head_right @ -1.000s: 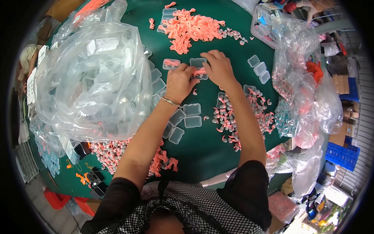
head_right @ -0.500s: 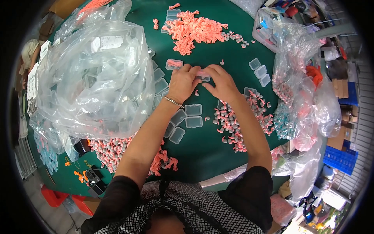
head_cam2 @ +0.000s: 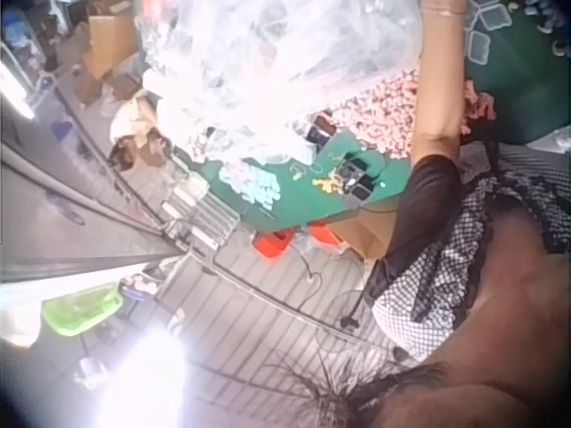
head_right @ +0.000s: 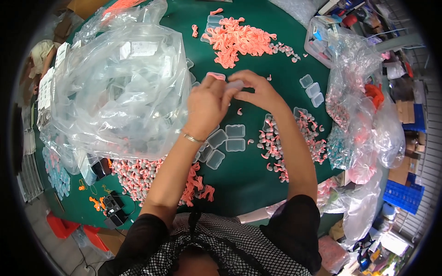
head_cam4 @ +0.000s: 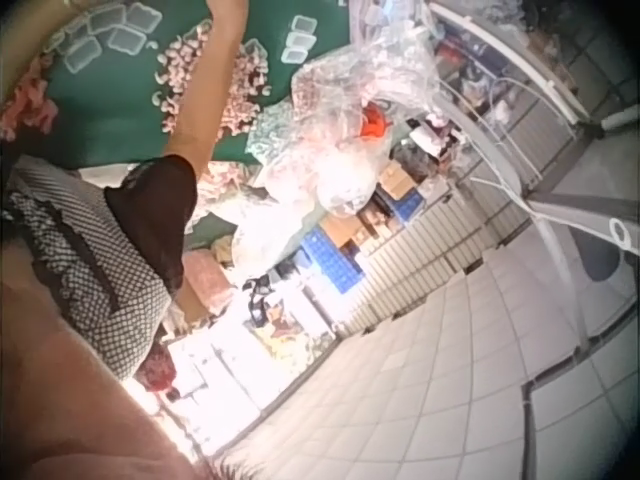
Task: Sorting small pink items and placing them into individual clear plastic containers.
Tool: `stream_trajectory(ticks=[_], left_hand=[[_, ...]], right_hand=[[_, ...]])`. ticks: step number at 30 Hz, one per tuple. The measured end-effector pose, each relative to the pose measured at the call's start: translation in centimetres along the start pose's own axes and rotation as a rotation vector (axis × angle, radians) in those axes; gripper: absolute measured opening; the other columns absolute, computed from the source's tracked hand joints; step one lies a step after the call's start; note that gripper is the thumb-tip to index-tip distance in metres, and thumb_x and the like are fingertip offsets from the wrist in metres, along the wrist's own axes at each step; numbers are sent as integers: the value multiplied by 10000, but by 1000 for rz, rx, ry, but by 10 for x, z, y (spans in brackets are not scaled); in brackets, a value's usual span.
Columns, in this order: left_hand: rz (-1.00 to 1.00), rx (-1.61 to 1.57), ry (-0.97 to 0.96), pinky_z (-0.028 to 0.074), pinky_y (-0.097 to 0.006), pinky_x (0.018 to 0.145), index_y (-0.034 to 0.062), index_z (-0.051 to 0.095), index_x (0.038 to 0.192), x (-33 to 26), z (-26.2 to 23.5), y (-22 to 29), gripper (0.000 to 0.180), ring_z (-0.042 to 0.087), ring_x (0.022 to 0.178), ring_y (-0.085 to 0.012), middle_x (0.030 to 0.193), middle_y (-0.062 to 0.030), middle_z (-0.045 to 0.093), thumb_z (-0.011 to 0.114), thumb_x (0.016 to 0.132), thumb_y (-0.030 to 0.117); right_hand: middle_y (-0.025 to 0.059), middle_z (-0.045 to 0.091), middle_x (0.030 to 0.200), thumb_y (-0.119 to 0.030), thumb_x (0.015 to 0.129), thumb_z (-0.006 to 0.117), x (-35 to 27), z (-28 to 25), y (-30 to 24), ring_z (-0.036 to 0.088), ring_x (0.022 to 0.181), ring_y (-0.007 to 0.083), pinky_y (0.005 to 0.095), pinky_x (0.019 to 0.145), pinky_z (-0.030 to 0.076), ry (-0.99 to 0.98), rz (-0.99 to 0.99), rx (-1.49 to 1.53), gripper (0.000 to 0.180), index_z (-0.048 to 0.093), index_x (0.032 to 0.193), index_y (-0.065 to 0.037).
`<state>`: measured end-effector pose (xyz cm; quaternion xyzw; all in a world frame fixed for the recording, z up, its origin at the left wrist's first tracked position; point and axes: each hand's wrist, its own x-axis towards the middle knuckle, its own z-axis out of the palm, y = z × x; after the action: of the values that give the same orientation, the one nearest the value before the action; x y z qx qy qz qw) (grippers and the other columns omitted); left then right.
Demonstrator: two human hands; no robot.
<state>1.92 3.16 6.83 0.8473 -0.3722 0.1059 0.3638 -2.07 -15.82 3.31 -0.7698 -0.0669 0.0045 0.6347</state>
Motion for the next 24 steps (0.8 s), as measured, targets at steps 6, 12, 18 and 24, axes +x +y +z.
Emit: stream_trajectory(ticks=[6, 12, 18, 24], left_hand=[[-260, 119, 175, 480, -422, 628, 26, 630, 909, 5, -108, -6, 221, 600, 768, -344, 915, -145, 584, 668, 845, 234], [-310, 506, 240, 478, -412, 730, 43, 630, 1043, -16, -164, -86, 234, 593, 856, -335, 1003, -158, 599, 656, 844, 163], [-111, 442, 445, 422, -408, 885, 73, 623, 1100, -10, -152, -81, 259, 548, 1018, -337, 1089, -150, 589, 604, 842, 48], [28, 182, 280, 442, -398, 850, 46, 643, 1010, -26, -122, -37, 227, 567, 951, -306, 1000, -128, 599, 625, 791, -13]], right_hand=[[95, 567, 1185, -100, 729, 724, 37, 42, 29, 550, 1078, 303, 384, 890, 462, 198, -70, -831, 449, 585, 1156, -106], [102, 606, 1082, -74, 747, 723, 52, 73, -19, 634, 896, 208, 296, 724, 524, 521, -236, -437, 433, 592, 1160, -63], [119, 590, 1109, -50, 752, 695, 96, 155, -70, 620, 860, 238, 308, 754, 516, 386, -410, -294, 421, 586, 1158, -61], [120, 651, 966, -31, 771, 631, 62, 83, -48, 633, 866, 261, 327, 775, 510, 655, -220, -355, 203, 664, 971, -37]])
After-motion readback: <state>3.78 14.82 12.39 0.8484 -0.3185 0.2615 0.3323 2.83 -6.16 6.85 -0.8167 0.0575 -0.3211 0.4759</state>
